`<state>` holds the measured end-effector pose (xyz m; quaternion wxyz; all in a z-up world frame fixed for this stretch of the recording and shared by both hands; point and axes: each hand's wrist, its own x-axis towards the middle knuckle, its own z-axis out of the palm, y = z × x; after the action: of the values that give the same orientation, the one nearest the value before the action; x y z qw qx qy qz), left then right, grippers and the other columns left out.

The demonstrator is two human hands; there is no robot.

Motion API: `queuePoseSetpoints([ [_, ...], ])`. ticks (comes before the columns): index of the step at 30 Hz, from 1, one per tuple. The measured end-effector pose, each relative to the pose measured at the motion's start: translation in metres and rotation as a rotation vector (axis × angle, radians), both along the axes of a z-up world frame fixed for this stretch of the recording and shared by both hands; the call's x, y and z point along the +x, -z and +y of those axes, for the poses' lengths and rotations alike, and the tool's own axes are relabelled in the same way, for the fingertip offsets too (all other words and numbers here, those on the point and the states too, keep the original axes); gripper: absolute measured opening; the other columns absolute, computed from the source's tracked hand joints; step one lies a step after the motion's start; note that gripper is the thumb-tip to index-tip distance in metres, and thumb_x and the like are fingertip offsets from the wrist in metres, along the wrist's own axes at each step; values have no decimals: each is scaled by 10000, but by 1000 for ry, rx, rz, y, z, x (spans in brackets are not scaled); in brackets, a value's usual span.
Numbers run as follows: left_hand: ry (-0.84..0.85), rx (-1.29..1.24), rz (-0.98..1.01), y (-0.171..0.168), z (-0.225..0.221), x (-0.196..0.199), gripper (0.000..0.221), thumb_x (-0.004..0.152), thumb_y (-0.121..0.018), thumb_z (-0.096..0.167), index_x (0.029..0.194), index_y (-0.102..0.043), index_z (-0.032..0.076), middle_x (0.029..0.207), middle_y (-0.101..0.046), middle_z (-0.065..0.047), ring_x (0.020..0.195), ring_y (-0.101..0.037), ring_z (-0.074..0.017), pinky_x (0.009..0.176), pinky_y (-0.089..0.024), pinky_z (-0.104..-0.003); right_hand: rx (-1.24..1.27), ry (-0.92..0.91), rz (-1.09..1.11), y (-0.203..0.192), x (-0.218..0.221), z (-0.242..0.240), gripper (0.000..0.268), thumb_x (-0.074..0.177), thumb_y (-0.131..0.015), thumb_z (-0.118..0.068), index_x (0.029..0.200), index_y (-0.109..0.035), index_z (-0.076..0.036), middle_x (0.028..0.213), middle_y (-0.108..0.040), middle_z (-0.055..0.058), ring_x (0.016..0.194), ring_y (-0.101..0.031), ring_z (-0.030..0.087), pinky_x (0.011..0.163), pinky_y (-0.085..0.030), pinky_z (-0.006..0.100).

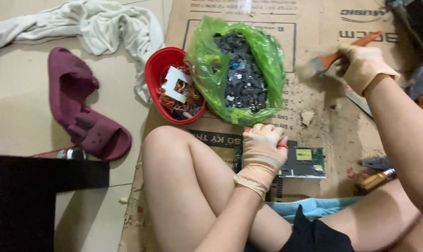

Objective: The person is sitting on the floor, using a brush to sweep debris off electronic components and a cardboard workspace, and using a screwdriver to disassemble parts from circuit boards.

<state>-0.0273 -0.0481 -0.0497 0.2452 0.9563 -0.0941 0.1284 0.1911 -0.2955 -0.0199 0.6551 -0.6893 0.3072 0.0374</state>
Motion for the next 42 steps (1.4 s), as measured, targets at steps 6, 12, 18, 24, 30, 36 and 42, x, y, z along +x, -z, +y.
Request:
queuePoseSetpoints([
  [6, -9, 32, 45, -4, -2, -3, 223, 840, -616, 315, 970, -719, 166, 1011, -689, -52, 949, -541, -299, 909, -393, -466, -99, 1, -16, 6, -11, -28, 158, 1016, -742, -347, 962, -745, -198, 755, -711, -79, 588, -653, 52, 572, -586, 170],
  [12, 10, -13, 66, -8, 3, -4, 208, 842, -615, 289, 964, -727, 164, 1009, -684, -49, 944, -550, -290, 951, -392, -470, 354, 158, -115, -2, -9, 13, 152, 1077, -639, -306, 1011, -687, -178, 731, -673, -34, 641, -666, 82, 599, -554, 231],
  [18, -4, 15, 47, -12, 1, -7, 170, 846, -615, 295, 907, -706, 165, 1007, -679, -40, 946, -538, -295, 960, -375, -484, -150, -291, -116, -22, -72, 17, 202, 1098, -633, -209, 987, -708, -58, 777, -649, 10, 609, -570, 91, 563, -485, 198],
  [24, -10, -8, 13, -9, 2, -7, 214, 829, -627, 277, 975, -745, 173, 1012, -702, -43, 941, -558, -295, 963, -394, -465, 199, 65, -142, -40, -68, 16, 186, 1105, -558, -298, 1061, -648, -142, 823, -715, -70, 646, -689, 12, 663, -653, 113],
  [30, -22, 12, 18, -8, 5, -8, 170, 847, -619, 293, 904, -720, 168, 981, -686, -44, 922, -558, -287, 956, -388, -451, 448, 300, -91, -7, -27, 23, 174, 1030, -631, -255, 1020, -687, -90, 838, -741, 18, 675, -735, 115, 633, -667, 205],
  [36, -3, 60, 38, -11, 4, -8, 158, 843, -618, 286, 892, -714, 171, 989, -683, -32, 929, -546, -288, 961, -381, -456, -40, -17, -38, -5, -77, -5, 201, 1013, -700, -275, 1049, -717, -78, 893, -765, -7, 725, -753, 77, 662, -658, 160],
  [42, -10, 19, -38, -9, 4, -8, 138, 836, -644, 261, 869, -729, 157, 956, -702, -30, 911, -574, -285, 909, -414, -439, -56, -35, -385, -34, -130, -10, 270, 1092, -671, -314, 1160, -593, -64, 887, -717, -30, 730, -723, 38, 705, -636, 139],
])
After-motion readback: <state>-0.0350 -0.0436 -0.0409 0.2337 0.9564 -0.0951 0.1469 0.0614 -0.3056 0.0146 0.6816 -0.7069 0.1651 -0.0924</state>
